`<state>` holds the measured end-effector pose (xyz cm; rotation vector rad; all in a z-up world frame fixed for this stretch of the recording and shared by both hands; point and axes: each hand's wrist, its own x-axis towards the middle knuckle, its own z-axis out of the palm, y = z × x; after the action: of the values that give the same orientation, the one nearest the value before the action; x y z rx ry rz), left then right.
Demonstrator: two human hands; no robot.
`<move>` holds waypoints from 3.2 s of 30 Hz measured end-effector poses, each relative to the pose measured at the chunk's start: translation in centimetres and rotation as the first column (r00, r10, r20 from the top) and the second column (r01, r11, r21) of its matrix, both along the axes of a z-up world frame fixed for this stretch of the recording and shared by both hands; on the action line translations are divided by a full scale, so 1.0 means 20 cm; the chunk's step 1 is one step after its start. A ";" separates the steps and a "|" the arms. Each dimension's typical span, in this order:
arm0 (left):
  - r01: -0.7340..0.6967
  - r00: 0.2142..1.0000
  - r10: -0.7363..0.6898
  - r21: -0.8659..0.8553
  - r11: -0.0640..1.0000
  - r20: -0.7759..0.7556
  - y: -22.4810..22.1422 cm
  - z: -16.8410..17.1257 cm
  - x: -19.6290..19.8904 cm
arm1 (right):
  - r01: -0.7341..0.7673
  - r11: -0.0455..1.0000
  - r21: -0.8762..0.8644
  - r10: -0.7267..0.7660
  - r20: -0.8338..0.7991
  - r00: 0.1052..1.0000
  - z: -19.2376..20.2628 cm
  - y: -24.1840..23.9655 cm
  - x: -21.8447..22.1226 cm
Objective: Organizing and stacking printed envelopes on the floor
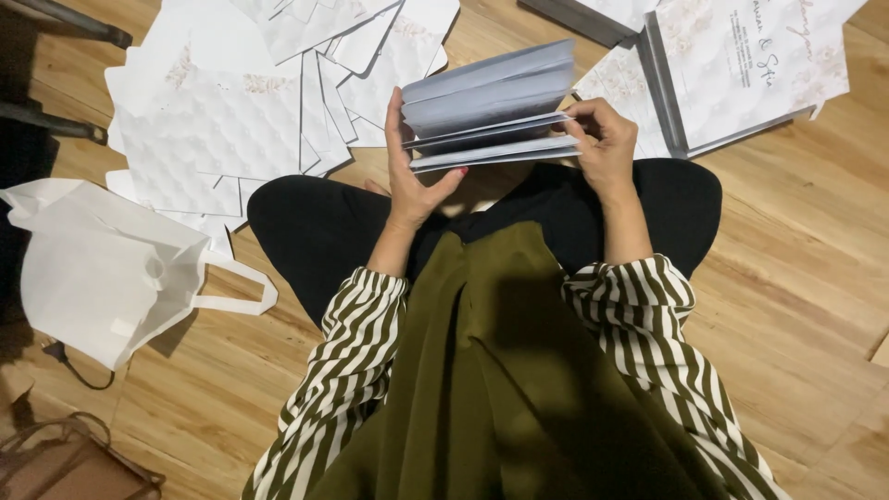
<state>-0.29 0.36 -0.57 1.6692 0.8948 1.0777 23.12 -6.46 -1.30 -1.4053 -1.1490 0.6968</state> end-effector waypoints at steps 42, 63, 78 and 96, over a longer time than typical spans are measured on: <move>-0.020 0.996 0.034 -0.171 0.985 0.081 0.08 -0.24 0.00 | -0.122 0.992 0.004 0.122 0.016 0.992 -0.51 0.09 0.01; -0.423 0.857 0.514 -0.617 0.663 -0.035 0.05 -0.38 -0.15 | -0.077 0.993 -0.090 0.110 0.942 0.317 0.26 0.13 -0.21; 0.131 0.922 -0.174 -0.144 0.981 -0.345 0.18 -0.17 -0.01 | -0.038 0.986 -0.163 0.071 0.204 0.976 -0.79 -0.01 0.05; -0.058 0.781 0.007 -0.061 0.996 -0.625 0.20 -0.38 -0.01 | 0.228 0.937 -0.265 -0.123 0.359 0.925 -0.49 0.09 -0.01</move>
<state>-0.44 4.29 -8.24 1.9863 1.3695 0.4775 22.82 -4.64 -11.12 -1.9229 -1.1902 0.5275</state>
